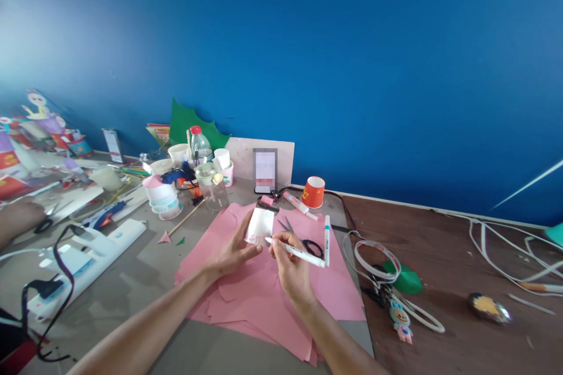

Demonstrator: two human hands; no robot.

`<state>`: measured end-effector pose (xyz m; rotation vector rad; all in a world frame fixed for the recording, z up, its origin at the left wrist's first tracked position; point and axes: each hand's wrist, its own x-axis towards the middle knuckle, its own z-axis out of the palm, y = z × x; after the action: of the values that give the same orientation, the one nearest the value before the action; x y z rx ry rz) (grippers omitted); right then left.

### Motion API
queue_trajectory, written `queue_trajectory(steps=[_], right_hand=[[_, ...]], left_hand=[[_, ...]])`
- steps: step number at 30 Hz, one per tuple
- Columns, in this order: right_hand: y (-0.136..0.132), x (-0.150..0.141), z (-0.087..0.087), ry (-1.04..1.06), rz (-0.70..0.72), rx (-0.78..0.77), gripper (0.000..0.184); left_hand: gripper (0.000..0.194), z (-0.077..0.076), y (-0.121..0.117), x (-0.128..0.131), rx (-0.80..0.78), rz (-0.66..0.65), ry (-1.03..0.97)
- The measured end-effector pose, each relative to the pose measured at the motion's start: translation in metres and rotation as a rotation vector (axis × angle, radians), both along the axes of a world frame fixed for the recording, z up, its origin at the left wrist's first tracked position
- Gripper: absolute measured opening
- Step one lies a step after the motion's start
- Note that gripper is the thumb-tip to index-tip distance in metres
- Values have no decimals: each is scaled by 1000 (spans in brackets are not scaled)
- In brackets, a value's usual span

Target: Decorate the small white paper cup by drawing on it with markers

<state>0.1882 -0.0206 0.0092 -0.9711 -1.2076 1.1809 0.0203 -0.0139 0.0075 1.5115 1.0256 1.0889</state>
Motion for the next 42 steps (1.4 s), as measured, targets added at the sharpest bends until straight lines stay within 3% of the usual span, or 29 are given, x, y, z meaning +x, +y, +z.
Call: queue_trajectory(steps=[42], right_hand=[[0,-1,0,19,5,-6,22]], left_hand=[[100,1,0,1,3,17,26]])
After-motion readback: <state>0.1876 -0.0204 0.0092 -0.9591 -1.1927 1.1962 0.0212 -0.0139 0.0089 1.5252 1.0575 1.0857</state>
